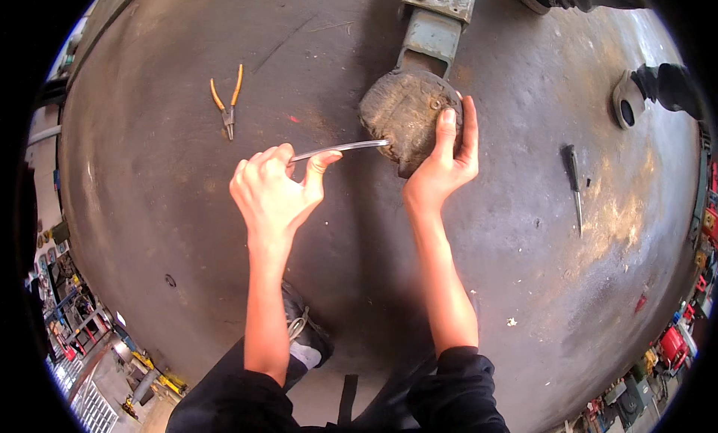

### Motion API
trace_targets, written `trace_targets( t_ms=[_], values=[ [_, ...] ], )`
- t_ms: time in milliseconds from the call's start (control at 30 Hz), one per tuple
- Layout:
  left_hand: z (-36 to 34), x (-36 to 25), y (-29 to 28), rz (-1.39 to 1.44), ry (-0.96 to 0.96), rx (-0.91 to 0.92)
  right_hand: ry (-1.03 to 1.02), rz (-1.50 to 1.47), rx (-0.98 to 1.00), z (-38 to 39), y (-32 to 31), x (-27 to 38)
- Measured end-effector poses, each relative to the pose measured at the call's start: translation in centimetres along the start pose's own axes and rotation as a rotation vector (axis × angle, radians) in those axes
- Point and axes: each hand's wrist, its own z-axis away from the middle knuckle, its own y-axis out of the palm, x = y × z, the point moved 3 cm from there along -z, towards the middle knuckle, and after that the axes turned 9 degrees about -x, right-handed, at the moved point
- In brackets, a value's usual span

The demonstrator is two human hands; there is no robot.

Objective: The person retrieves a metal rod from a tool cart, then uses it to repeatedly scrape and pry at a small, dirty metal part clamped in a vise. The person rotates the part and continues scraping different areas with the rod.

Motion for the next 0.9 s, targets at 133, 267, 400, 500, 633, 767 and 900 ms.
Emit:
trace_targets(
  t_ms=[133, 267, 400, 500, 633, 767, 900],
  values=[
    [0.3, -0.1, -0.2, -0.001, -0.038, 0.022, -0.009, 0.025, 0.001, -0.1, -0.1, -0.1],
    [0.4, -0.3, -0.1, 0.01, -0.018, -0.034, 0.007, 0.02, 0.021, -0.1, -0.1, 0.2],
    [0.5, -0.4, -0.2, 0.026, -0.04, -0.046, 0.006, 0.004, 0.024, -0.1, -0.2, -0.2],
    [0.6, -0.4, -0.1, 0.014, -0.048, -0.05, 0.011, -0.006, 0.022, -0.1, -0.3, -0.2],
    [0.8, -0.7, -0.4, 0.017, -0.063, -0.033, -0.007, 0.025, 0.015, -0.2, -0.2, -0.2],
    [1.0, -0.8, -0.4, 0.014, -0.094, -0.023, 0.002, 0.002, 0.029, -0.3, -0.2, -0.1],
    [1.0, -0.9, -0.3, 0.01, -0.088, -0.047, 0.003, -0.012, 0.045, -0.4, -0.4, -0.4]
  ],
)
